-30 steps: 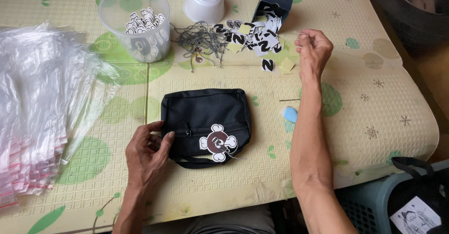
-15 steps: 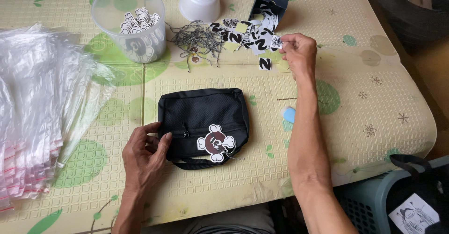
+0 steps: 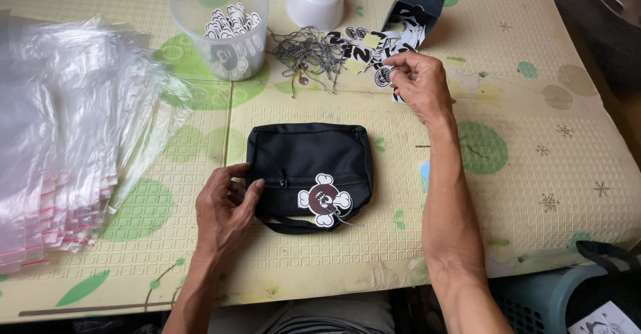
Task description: The person attaches a chain with a cartoon bear charm to the zipper of a black mesh bag. They then place the decorated bag into a clear plastic zip-top bag and seal it.
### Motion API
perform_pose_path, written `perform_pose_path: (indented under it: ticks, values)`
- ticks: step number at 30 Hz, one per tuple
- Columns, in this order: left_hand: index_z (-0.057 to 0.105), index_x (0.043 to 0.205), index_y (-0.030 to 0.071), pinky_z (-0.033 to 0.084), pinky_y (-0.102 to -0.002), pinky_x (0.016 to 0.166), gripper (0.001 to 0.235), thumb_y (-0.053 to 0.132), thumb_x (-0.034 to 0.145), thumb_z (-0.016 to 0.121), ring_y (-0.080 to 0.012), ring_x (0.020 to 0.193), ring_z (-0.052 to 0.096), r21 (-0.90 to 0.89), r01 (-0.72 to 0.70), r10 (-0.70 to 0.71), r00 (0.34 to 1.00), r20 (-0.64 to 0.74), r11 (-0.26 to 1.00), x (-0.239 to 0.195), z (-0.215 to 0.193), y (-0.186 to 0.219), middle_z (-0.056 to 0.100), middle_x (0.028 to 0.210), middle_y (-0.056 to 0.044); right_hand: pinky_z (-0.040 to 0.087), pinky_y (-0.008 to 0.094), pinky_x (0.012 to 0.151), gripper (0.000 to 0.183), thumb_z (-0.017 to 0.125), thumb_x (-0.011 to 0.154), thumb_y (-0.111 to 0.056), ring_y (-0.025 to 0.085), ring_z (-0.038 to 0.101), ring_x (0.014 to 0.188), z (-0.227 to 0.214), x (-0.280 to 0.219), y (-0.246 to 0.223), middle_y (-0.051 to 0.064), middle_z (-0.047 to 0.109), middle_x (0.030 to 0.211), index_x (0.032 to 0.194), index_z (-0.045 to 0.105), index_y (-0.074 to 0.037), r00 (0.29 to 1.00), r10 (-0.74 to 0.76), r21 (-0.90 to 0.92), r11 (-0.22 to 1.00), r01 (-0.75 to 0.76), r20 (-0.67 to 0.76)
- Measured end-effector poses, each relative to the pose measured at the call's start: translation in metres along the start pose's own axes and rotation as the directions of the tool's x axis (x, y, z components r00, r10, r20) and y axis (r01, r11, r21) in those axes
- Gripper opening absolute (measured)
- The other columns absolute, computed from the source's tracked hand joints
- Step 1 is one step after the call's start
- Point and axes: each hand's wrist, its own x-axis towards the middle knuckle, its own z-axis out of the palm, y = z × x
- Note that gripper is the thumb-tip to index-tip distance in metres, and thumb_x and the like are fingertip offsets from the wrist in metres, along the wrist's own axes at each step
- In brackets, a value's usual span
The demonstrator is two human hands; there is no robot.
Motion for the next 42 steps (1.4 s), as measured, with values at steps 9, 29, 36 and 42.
perform_pose_path:
  ticks: [9, 29, 36, 42]
  values:
    - [0.074, 0.114, 0.001, 0.054, -0.029, 0.05, 0.035, 0.02, 0.086, 0.084, -0.0196, 0.062, 0.067, -0.026, 0.005, -0.005, 1.0, -0.008, 1.0, -0.001, 0.0, -0.004, 0.069, 0.093, -0.015, 0.057, 0.023, 0.055, 0.023, 0.062, 0.094, 0.014, 0.016, 0.066, 0.065, 0.05, -0.007, -0.062, 0.016, 0.07, 0.08, 0.107, 0.076, 0.001, 0.974, -0.162, -0.141, 0.973, 0.185, 0.161]
    - [0.074, 0.114, 0.003, 0.055, -0.03, 0.048, 0.03, 0.016, 0.087, 0.08, -0.0201, 0.06, 0.067, -0.049, -0.005, 0.005, 1.0, 0.002, 0.999, -0.002, -0.002, -0.003, 0.066, 0.089, -0.014, 0.059, 0.038, 0.073, 0.011, 0.078, 0.084, -0.011, 0.028, 0.076, 0.076, 0.143, -0.068, -0.06, 0.005, 0.076, 0.075, 0.09, 0.079, -0.02, 0.929, 0.079, -0.403, 0.912, 0.079, 0.362]
    - [0.076, 0.114, 0.005, 0.054, -0.03, 0.046, 0.029, 0.018, 0.089, 0.079, -0.0192, 0.056, 0.067, -0.055, -0.03, 0.03, 1.0, -0.007, 0.998, -0.003, -0.003, -0.006, 0.067, 0.088, -0.012, 0.058, 0.04, 0.083, 0.015, 0.069, 0.095, -0.019, 0.031, 0.075, 0.091, 0.137, -0.086, -0.047, 0.005, 0.078, 0.095, 0.106, 0.078, -0.023, 0.959, -0.114, -0.481, 0.846, 0.23, 0.258]
    - [0.078, 0.114, 0.007, 0.056, -0.029, 0.049, 0.031, 0.017, 0.084, 0.082, -0.0184, 0.059, 0.068, -0.092, -0.046, 0.04, 0.997, -0.071, 0.995, -0.005, 0.002, -0.017, 0.068, 0.09, -0.012, 0.053, 0.054, 0.091, 0.042, 0.075, 0.096, -0.03, 0.047, 0.067, 0.102, 0.084, -0.131, -0.09, 0.023, 0.063, 0.118, 0.129, 0.07, -0.005, 0.998, 0.027, -0.717, 0.697, 0.024, 0.059]
